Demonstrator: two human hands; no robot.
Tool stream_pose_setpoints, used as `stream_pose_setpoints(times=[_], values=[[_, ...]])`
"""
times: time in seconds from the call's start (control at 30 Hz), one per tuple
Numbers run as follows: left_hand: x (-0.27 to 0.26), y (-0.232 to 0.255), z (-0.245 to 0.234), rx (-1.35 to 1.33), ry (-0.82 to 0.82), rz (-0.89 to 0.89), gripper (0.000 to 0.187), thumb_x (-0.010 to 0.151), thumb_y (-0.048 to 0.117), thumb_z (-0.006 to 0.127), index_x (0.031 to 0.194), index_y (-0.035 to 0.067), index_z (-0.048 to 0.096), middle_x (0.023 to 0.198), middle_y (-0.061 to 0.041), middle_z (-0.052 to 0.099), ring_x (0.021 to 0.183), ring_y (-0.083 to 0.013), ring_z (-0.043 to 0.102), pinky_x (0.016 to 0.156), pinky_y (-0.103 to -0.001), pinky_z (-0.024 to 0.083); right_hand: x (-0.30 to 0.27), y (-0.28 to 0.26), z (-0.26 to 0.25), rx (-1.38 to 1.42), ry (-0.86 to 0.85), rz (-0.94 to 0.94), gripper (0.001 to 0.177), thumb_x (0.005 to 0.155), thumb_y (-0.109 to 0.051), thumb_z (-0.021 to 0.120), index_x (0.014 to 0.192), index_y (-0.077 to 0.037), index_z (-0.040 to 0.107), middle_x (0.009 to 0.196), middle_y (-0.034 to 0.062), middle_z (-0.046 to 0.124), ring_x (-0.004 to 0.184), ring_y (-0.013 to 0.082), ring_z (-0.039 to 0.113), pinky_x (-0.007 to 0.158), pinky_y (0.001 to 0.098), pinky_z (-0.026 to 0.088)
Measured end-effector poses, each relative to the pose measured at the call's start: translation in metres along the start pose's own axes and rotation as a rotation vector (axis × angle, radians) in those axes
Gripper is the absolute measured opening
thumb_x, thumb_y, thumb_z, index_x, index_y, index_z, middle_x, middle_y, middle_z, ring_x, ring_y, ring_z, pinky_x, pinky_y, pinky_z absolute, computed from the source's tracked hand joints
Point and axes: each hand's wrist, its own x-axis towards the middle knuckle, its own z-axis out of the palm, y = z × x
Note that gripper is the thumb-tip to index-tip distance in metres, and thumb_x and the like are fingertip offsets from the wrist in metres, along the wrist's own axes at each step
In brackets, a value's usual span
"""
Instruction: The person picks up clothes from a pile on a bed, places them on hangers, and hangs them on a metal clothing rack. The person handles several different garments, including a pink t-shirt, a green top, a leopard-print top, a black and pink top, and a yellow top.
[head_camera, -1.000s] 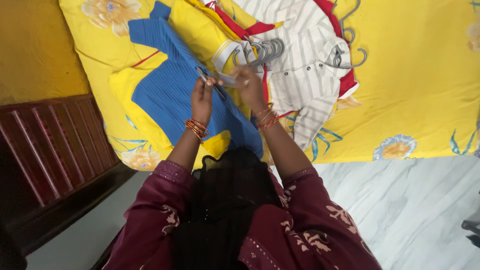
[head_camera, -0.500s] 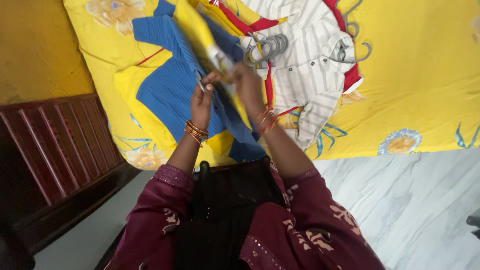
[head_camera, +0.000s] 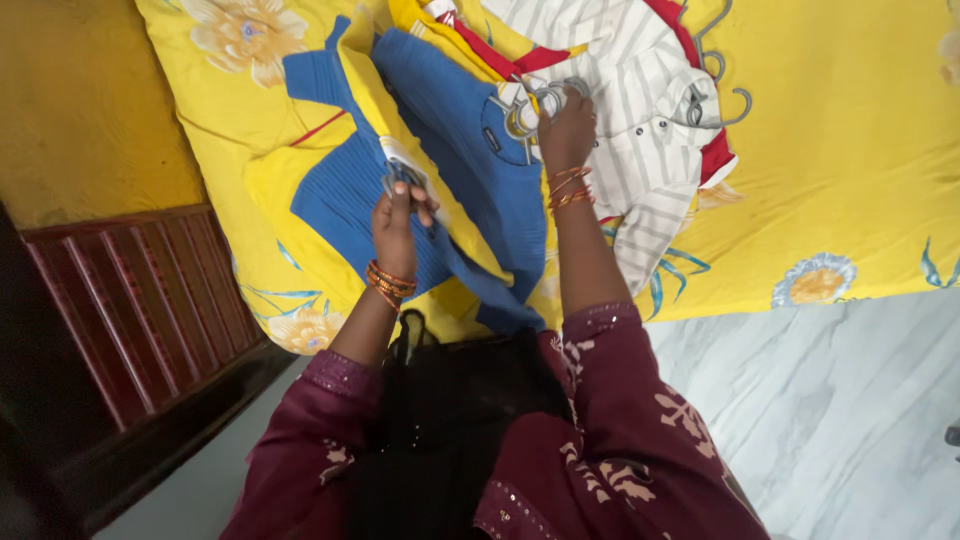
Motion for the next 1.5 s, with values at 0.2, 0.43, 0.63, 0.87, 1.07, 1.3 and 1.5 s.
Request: stream_pose_setpoints(times=[0.2,0.43,0.63,0.87,1.07,1.3,1.5], values=[[-0.004,0.000,-0.015,0.037,-0.008,-0.011,0.036,0.111,0.036,0.051,0.103,0.005,0.067,0.076,-0.004,0.064,0.079,-0.0152,0.064,0.084,-0.033,0.053,0.006,0.016,0.022,-0.041,-0.074,0.057,0.019,0.085,-0.019,0.075,0.092,-0.003,0.066,0.101,0.0236,0.065,0.091,0.0441,0.064,0.076,0.0520,0.051],[0.001,-0.004,-0.001,-0.038,-0.078,0.016,0.031,0.110,0.032,0.055,0.109,0.003,0.066,0.112,-0.009,0.074,0.110,-0.0184,0.071,0.103,-0.033,0.052,-0.072,-0.101,-0.065,0.482,-0.343,-0.121,0.021,0.101,-0.018,0.057,0.111,-0.001,0.065,0.092,0.0194,0.072,0.087,0.0402,0.070,0.073,0.0473,0.055],[0.000,-0.007,0.004,0.122,0.036,-0.029,0.032,0.106,0.031,0.057,0.117,0.005,0.072,0.113,-0.005,0.072,0.100,-0.0142,0.065,0.091,-0.032,0.052,-0.129,-0.168,-0.113,0.452,-0.573,-0.422,0.023,0.094,-0.015,0.065,0.113,-0.002,0.066,0.094,0.0199,0.071,0.089,0.0404,0.068,0.077,0.0488,0.052],[-0.009,-0.008,-0.016,-0.072,0.057,0.020,0.029,0.110,0.029,0.055,0.092,0.007,0.063,0.082,-0.008,0.072,0.094,-0.0208,0.074,0.095,-0.037,0.055,-0.033,-0.039,-0.020,0.507,-0.389,-0.013,0.014,0.103,-0.010,0.062,0.109,-0.004,0.073,0.100,0.0165,0.075,0.093,0.0267,0.078,0.084,0.0339,0.059],[-0.013,-0.013,-0.014,-0.079,0.087,-0.004,0.029,0.111,0.027,0.055,0.092,0.006,0.062,0.073,-0.008,0.067,0.086,-0.0216,0.072,0.088,-0.038,0.055,0.016,0.064,0.051,-0.043,-0.173,0.134,0.047,0.082,-0.022,0.080,0.118,-0.002,0.059,0.108,0.0234,0.066,0.098,0.0446,0.064,0.078,0.0515,0.053],[-0.012,-0.007,-0.006,-0.052,0.049,-0.009,0.020,0.108,0.024,0.058,0.100,0.006,0.062,0.092,-0.007,0.073,0.093,-0.0179,0.072,0.090,-0.033,0.055,-0.006,-0.006,0.007,0.411,-0.132,0.156,0.027,0.099,-0.019,0.060,0.120,-0.003,0.056,0.081,0.0205,0.070,0.074,0.0389,0.072,0.064,0.0495,0.055],[-0.009,-0.015,0.003,-0.012,0.033,-0.019,0.024,0.105,0.021,0.063,0.124,0.005,0.062,0.115,-0.004,0.070,0.101,-0.0100,0.059,0.092,-0.028,0.048,-0.102,-0.152,-0.084,0.241,-0.455,-0.172,0.022,0.106,-0.023,0.055,0.120,-0.006,0.056,0.072,0.0214,0.067,0.065,0.0450,0.066,0.054,0.0543,0.048]])
